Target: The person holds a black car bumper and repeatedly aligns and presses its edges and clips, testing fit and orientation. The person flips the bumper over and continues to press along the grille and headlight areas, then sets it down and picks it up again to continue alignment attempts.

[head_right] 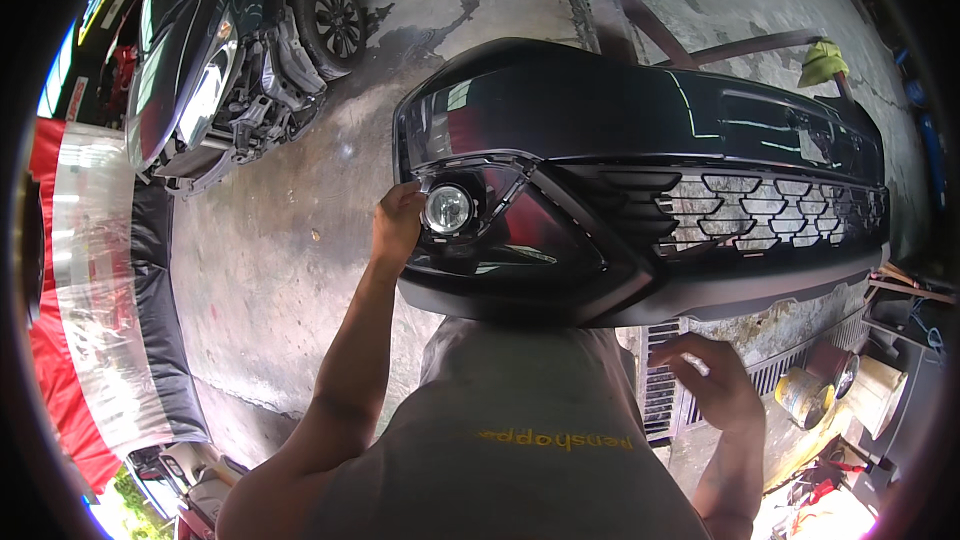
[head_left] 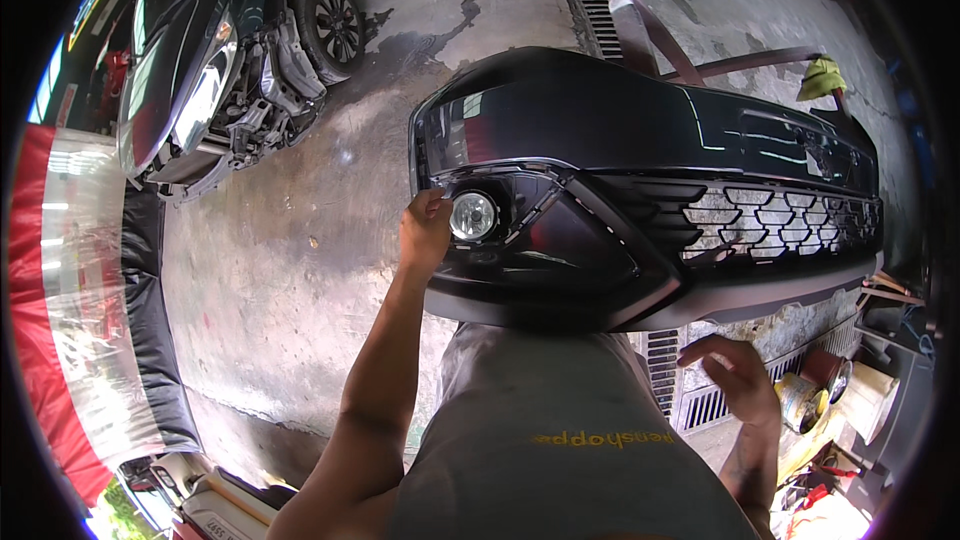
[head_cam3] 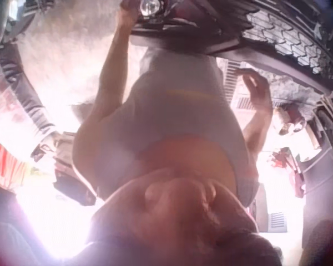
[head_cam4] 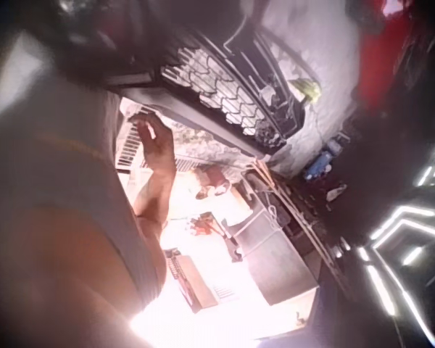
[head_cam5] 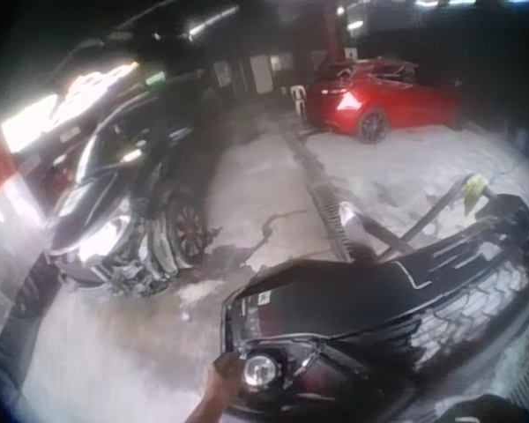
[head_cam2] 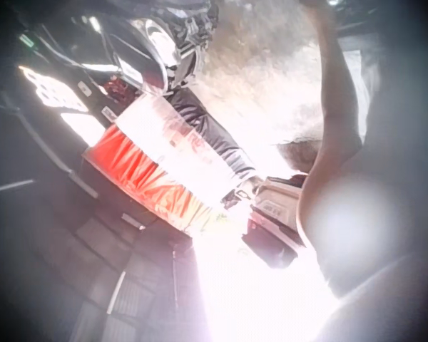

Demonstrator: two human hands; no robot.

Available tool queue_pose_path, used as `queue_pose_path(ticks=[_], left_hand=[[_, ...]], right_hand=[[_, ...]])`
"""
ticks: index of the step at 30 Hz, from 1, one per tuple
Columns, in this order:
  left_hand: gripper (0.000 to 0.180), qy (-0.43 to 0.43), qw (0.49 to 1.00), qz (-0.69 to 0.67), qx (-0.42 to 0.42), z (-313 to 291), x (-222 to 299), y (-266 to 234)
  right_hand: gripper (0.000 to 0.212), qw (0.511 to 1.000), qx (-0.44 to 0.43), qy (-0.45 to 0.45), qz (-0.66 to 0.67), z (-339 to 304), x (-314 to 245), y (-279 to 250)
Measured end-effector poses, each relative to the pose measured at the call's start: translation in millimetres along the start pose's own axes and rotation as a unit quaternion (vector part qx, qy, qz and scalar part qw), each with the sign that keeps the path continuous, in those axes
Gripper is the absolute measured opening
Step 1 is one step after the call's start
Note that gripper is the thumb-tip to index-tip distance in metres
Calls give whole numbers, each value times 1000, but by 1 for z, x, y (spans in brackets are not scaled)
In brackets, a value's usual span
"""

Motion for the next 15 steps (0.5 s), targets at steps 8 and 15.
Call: queue_pose_path(ticks=[8, 15], left_hand=[[36, -99, 980, -125, 124, 52, -82, -68], [41, -208, 917, -318, -124, 38, -77, -27]], right_hand=[[26, 952, 254, -57, -164, 59, -64, -26], [27, 943, 250, 5, -219, 78, -67, 18]])
Point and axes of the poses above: each hand's wrist, its own z-axis towards the middle knuckle, its own y-axis out of the palm, x = y × z, the point moved 8 cm from there along z, towards the middle knuckle, and after that the axes turned 6 degrees about -z, right-handed, at the moved point
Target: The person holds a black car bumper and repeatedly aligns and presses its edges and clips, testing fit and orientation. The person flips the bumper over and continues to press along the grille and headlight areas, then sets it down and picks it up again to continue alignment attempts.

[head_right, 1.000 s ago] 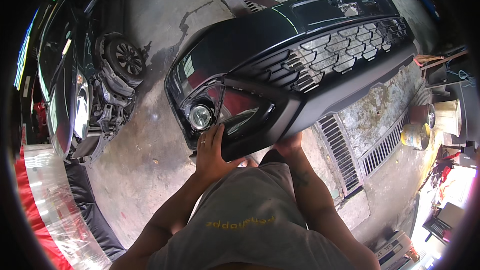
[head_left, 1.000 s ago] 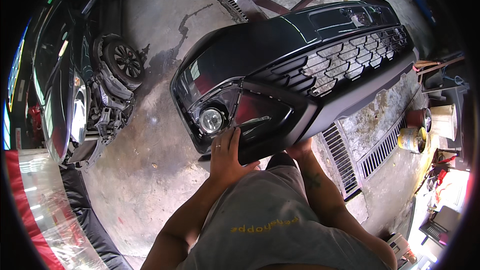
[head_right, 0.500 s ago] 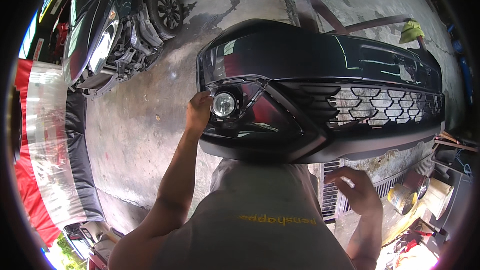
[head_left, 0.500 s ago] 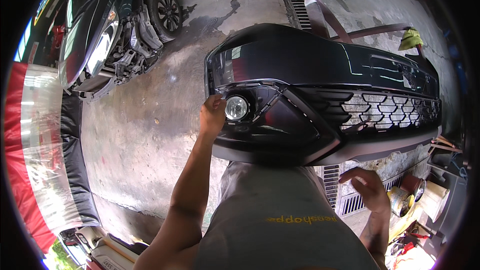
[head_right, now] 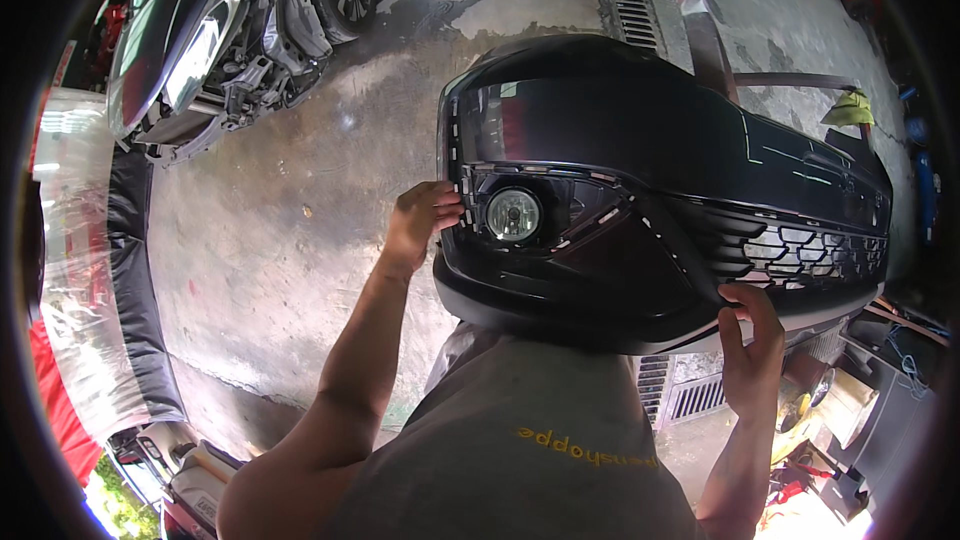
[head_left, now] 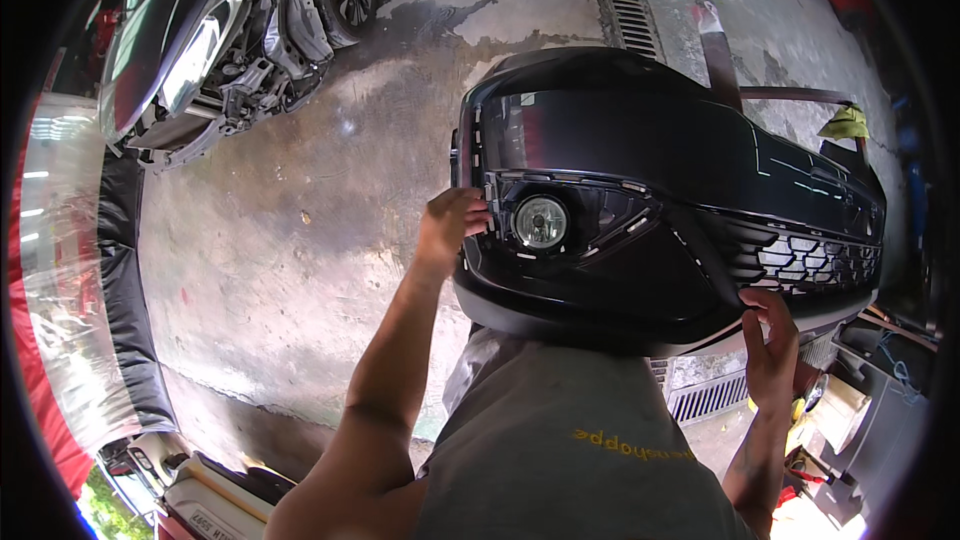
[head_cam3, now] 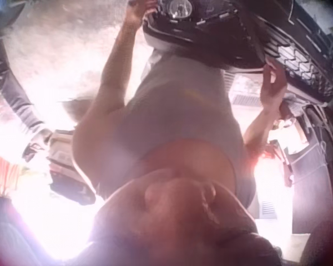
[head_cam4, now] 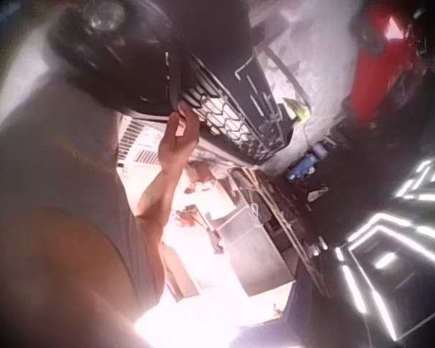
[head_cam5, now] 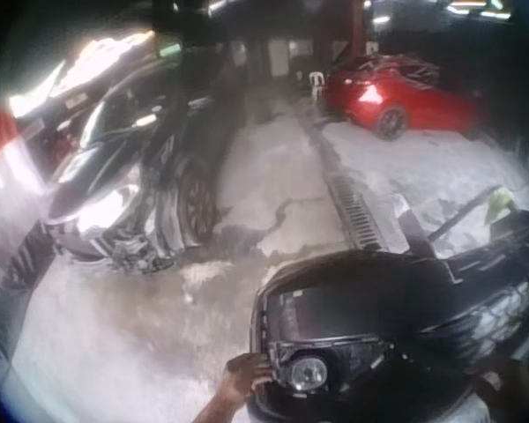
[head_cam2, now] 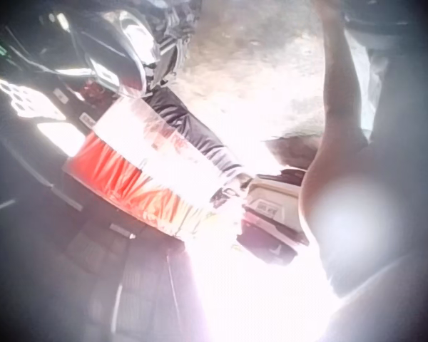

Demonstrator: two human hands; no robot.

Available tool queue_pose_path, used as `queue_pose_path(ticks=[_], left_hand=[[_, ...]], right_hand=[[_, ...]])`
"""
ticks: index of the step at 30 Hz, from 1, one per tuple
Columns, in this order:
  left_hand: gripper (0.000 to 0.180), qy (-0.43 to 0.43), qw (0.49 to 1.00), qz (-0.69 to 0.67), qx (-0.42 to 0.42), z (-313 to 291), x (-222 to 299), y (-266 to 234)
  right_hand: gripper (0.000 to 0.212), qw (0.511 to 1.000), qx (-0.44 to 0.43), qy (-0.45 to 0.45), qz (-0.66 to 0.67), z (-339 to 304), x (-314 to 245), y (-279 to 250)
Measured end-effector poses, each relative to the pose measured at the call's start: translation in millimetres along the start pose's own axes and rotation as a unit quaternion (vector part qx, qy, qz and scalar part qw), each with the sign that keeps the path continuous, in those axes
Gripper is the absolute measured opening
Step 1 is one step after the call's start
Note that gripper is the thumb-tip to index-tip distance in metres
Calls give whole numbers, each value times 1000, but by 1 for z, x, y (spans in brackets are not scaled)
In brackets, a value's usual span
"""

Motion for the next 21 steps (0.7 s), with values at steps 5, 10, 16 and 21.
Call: queue_pose_path(ticks=[5, 10, 16, 21], left_hand=[[46, 6, 1000, -9, 17, 14, -29, 13], [46, 4, 1000, 13, -3, 20, -34, 18], [45, 11, 982, -92, 162, 44, -29, -99], [55, -99, 972, -137, 165, 81, -85, -167]], right_hand=[[26, 997, 28, 3, -69, -6, -11, 14], [28, 992, 39, -18, -116, -7, -22, 27], [30, 989, 47, -22, -138, -21, -32, 30], [35, 987, 53, 29, -152, -20, -23, 37]])
Point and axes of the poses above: each hand's wrist, its own z-axis towards the middle knuckle, its own y-axis out of the palm, x = y × z, the point moved 8 cm from there along z, towards the middle knuckle, and after that the axes turned 6 degrees about -z, right-handed, at the moved point
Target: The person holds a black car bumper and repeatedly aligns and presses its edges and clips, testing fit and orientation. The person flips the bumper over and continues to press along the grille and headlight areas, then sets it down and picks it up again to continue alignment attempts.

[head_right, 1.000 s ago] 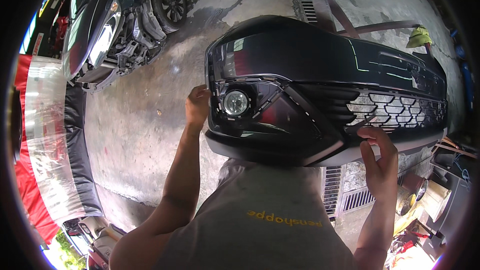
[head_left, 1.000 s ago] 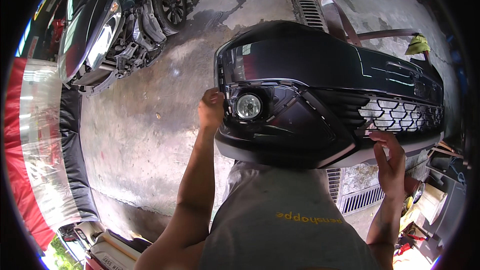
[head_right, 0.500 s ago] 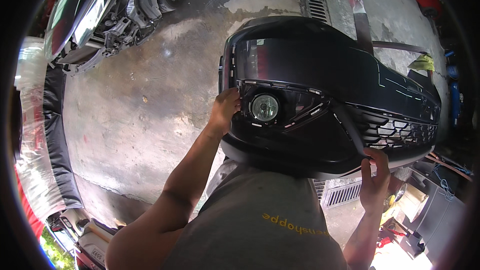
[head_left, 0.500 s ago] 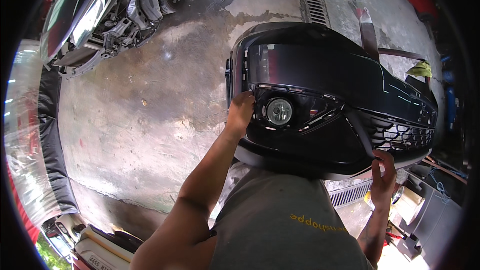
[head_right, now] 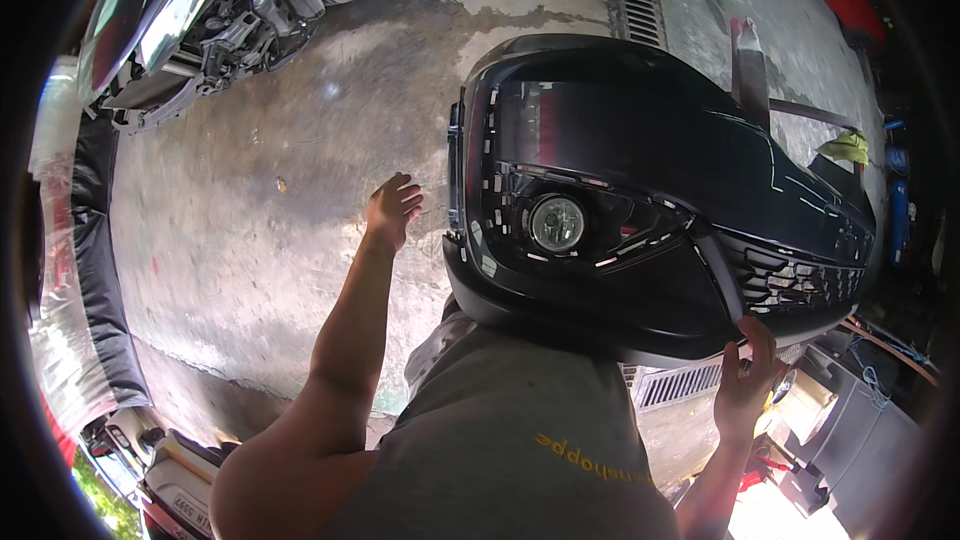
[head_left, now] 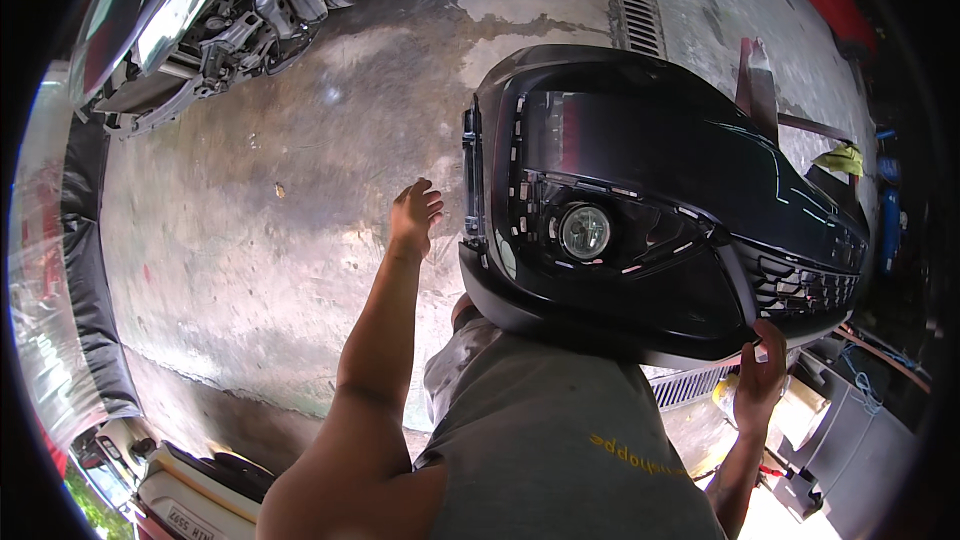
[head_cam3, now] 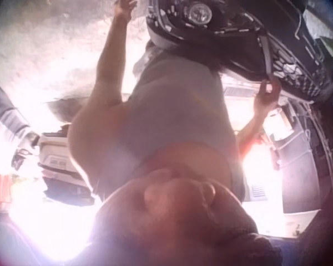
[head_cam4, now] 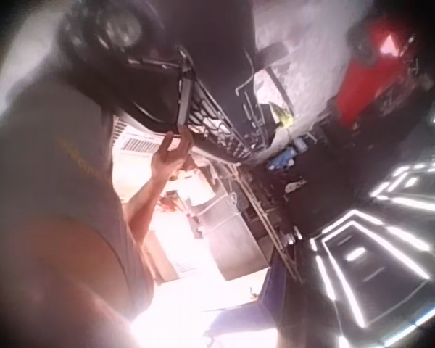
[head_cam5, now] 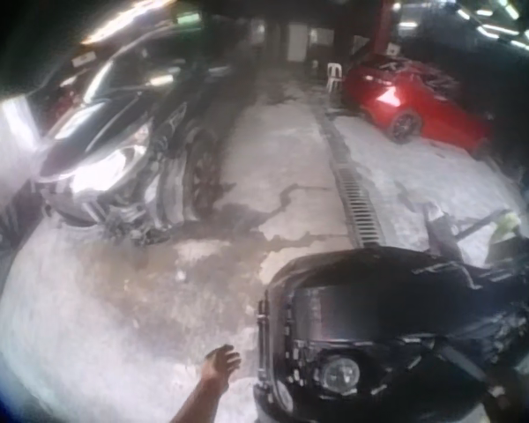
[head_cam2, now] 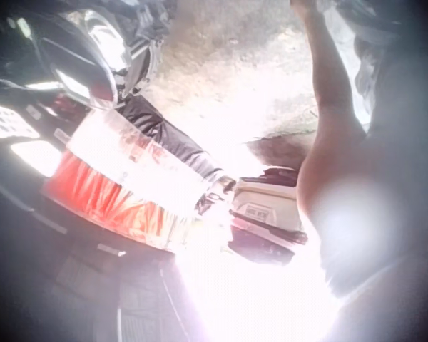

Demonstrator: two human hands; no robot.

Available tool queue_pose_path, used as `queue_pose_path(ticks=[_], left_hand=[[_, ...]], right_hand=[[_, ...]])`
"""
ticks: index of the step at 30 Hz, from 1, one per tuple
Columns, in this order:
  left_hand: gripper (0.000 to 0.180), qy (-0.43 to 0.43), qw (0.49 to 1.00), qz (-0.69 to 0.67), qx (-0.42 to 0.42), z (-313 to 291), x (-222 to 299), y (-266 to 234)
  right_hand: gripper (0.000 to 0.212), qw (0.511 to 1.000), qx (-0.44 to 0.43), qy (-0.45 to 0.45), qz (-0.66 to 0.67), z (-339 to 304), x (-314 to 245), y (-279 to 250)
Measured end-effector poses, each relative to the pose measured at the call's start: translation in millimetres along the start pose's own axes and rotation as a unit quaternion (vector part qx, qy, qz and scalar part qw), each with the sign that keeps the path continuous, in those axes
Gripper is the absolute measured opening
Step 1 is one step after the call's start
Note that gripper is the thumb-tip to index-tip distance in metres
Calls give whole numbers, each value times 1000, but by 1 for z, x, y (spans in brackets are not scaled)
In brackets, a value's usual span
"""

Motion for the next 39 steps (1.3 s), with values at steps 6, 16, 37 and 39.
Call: queue_pose_path(ticks=[6, 16, 37, 39], left_hand=[[80, -97, 991, 92, 28, 103, -82, 17], [89, -191, 968, -27, -161, 106, -133, 76], [77, -117, 971, -39, -204, 77, -92, 78], [78, -136, 970, -18, -199, 76, -100, 73]], right_hand=[[38, 997, 18, 73, -3, -11, 13, -3], [29, 968, 124, -168, -136, 91, -66, -57], [31, 890, -190, -250, -332, 121, -36, 31], [31, 889, -191, -239, -342, 124, -33, 35]])
Point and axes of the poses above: each hand's wrist, its own z-axis towards the middle knuckle, its own y-axis out of the palm, x = y × z, the point moved 8 cm from there along z, towards the middle knuckle, and after that the axes turned 6 degrees about -z, right-handed, at the moved point
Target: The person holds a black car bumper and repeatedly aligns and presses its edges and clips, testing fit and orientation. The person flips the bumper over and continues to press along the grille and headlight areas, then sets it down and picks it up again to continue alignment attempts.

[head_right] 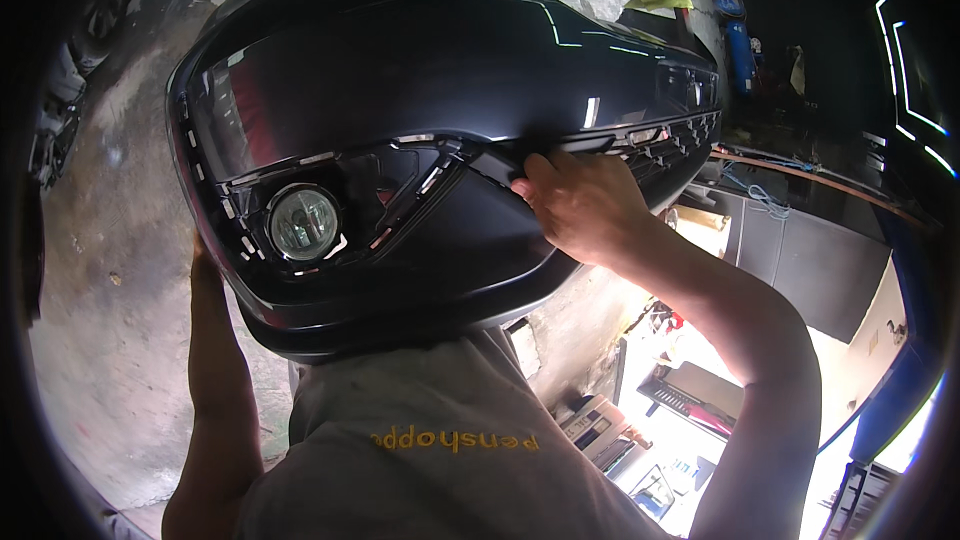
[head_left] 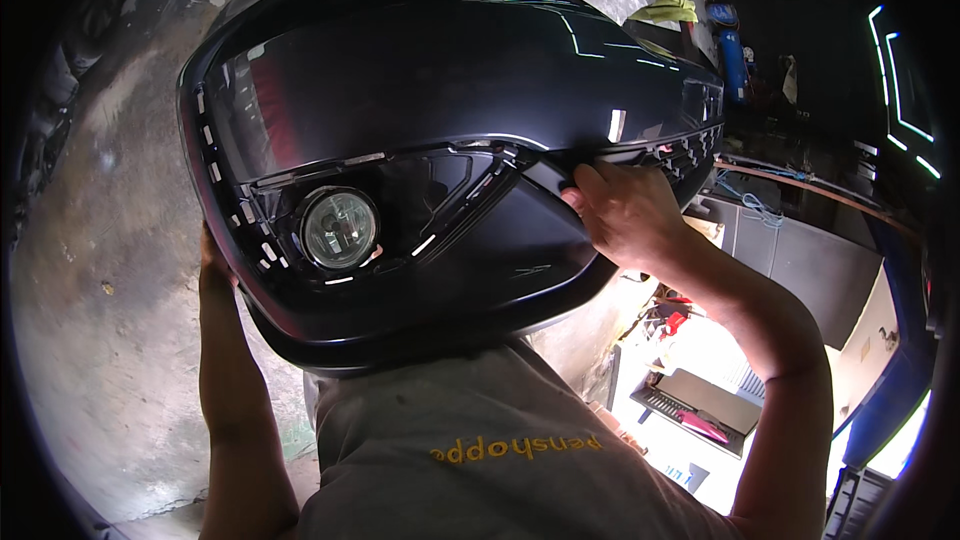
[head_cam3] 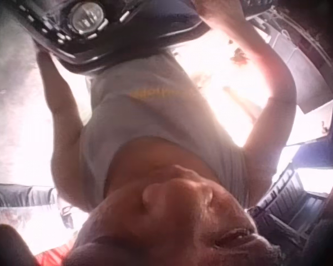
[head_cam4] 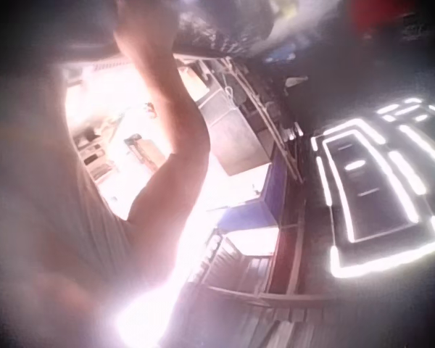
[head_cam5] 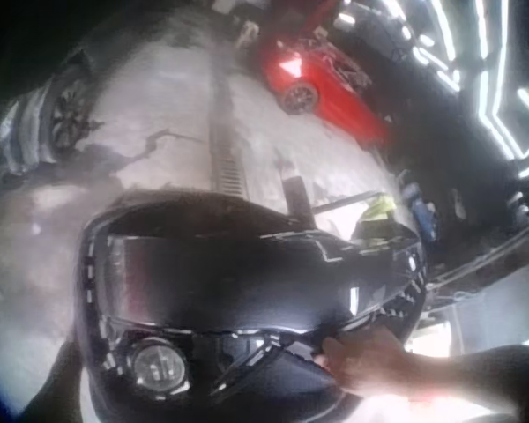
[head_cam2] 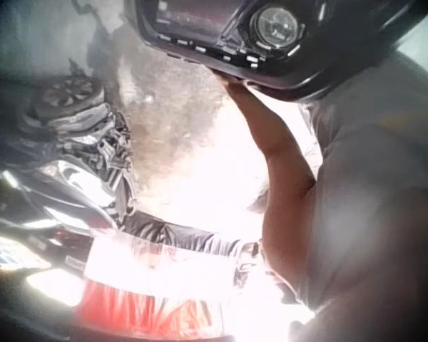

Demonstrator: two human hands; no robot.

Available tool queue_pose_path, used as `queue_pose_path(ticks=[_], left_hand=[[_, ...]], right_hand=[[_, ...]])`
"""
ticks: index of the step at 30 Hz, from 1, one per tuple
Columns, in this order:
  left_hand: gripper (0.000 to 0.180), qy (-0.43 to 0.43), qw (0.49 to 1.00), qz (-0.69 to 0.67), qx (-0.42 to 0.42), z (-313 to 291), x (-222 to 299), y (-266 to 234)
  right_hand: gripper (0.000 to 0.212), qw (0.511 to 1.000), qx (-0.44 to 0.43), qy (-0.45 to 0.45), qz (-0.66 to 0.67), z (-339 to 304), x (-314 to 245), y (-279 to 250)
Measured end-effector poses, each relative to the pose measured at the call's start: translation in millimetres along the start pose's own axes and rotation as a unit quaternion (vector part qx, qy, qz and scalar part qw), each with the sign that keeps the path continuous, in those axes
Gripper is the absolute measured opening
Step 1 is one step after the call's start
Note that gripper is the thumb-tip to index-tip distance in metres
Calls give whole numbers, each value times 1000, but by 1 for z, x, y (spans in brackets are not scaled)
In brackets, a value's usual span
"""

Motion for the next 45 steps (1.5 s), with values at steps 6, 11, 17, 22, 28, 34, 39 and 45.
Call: queue_pose_path(ticks=[6, 11, 17, 22, 28, 34, 39, 45], left_hand=[[80, -33, 999, 10, 16, -8, -13, -5], [79, -18, 999, 27, 18, -9, -8, 3], [79, -9, 999, 31, 20, -10, -7, -3], [79, -12, 999, 43, 24, -8, -7, -11], [79, -17, 997, 66, 21, 11, -2, -8], [79, -15, 998, 66, 16, 25, -4, -21], [78, -21, 997, 72, 8, 45, -16, -32], [78, 9, 993, 113, 39, 70, -11, -78]], right_hand=[[38, 999, -43, 8, -29, 15, 0, -13], [41, 998, -42, -7, 39, 12, 7, -15], [49, 995, -81, 14, 49, 16, 29, -39], [53, 981, -194, -6, -10, 11, 12, -23], [49, 980, -198, -6, 1, 12, 7, -4], [40, 988, -47, 136, 57, -22, 0, -10], [30, 929, 231, 228, 178, -117, -13, -17], [26, 878, 148, 372, 262, -239, -43, 75]])
Point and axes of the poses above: each hand's wrist, its own z-axis towards the middle knuckle, its own y-axis out of the palm, x = y × z, the point moved 8 cm from there along z, towards the middle knuckle, and after that the axes turned 6 degrees about -z, right-handed, at the moved point
